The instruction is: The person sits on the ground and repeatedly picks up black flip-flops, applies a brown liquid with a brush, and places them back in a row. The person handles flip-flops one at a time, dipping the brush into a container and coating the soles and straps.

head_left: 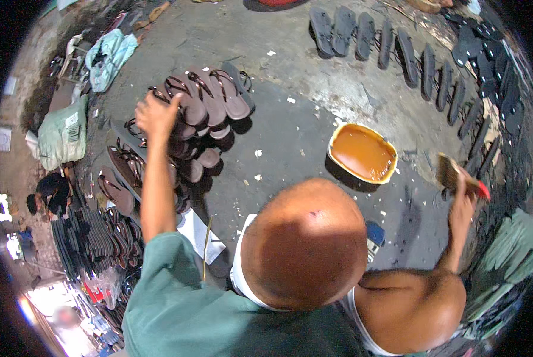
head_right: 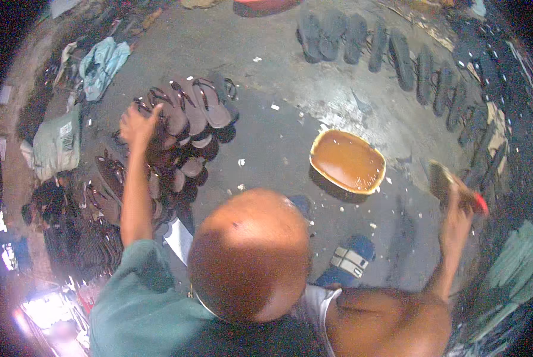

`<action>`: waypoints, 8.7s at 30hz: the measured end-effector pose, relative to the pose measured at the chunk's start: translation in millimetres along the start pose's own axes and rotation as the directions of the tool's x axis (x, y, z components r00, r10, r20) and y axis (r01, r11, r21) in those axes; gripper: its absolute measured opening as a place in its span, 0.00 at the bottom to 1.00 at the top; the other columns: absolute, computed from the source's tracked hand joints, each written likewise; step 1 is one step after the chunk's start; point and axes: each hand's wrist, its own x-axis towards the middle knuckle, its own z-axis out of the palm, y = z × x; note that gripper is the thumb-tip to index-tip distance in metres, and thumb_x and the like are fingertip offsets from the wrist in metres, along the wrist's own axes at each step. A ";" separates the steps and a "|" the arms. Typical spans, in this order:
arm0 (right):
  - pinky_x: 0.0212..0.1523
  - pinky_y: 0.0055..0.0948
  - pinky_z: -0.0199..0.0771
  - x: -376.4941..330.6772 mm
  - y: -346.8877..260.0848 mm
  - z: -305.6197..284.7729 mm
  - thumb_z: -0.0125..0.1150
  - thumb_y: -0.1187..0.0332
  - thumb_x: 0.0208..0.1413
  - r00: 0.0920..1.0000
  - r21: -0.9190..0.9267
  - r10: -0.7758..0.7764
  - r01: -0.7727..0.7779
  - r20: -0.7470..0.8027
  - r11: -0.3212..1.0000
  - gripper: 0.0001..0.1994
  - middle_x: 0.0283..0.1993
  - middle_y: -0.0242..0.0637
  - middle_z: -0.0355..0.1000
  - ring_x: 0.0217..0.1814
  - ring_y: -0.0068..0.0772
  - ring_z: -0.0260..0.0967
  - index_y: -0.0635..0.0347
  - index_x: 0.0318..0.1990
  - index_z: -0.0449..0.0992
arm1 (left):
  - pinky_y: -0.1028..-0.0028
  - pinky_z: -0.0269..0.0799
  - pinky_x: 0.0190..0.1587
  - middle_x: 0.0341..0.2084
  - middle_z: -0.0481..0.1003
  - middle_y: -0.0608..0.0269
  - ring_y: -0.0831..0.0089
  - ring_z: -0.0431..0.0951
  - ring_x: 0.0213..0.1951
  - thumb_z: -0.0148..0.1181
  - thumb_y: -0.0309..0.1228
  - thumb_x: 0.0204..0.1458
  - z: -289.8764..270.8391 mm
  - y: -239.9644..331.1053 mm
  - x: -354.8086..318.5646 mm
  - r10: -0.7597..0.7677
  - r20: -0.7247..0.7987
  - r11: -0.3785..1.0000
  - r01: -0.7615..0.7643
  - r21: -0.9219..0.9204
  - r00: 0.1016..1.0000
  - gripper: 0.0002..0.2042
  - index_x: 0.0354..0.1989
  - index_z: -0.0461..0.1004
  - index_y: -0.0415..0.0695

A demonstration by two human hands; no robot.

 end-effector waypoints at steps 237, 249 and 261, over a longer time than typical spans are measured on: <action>0.69 0.49 0.51 14.0 -18.8 164.3 0.69 0.65 0.51 0.825 -0.096 -0.513 0.546 0.238 0.832 0.08 0.67 0.50 0.59 0.67 0.52 0.56 0.57 0.36 0.83 | 0.58 0.64 0.57 0.49 0.75 0.51 0.58 0.72 0.53 0.67 0.49 0.52 29.4 166.5 -83.2 0.171 -0.049 0.662 -0.151 -0.734 0.984 0.25 0.50 0.76 0.41; 0.40 0.35 0.72 -28.0 -7.2 107.2 0.71 0.64 0.53 0.922 -0.283 -0.212 0.308 0.324 0.908 0.13 0.34 0.43 0.75 0.36 0.39 0.74 0.64 0.37 0.76 | 0.59 0.71 0.53 0.49 0.76 0.43 0.52 0.77 0.51 0.69 0.56 0.44 15.4 -123.8 44.2 -0.329 0.400 0.592 0.517 -0.618 0.856 0.41 0.53 0.72 0.27; 0.34 0.44 0.70 -54.4 6.9 76.7 0.67 0.62 0.54 0.903 -0.315 -0.199 0.329 0.381 0.890 0.10 0.32 0.41 0.68 0.35 0.47 0.70 0.58 0.37 0.77 | 0.66 0.67 0.59 0.53 0.72 0.53 0.64 0.72 0.55 0.60 0.23 0.53 -19.7 7.5 -85.1 0.362 -0.219 0.662 -0.416 -0.623 0.906 0.24 0.61 0.67 0.39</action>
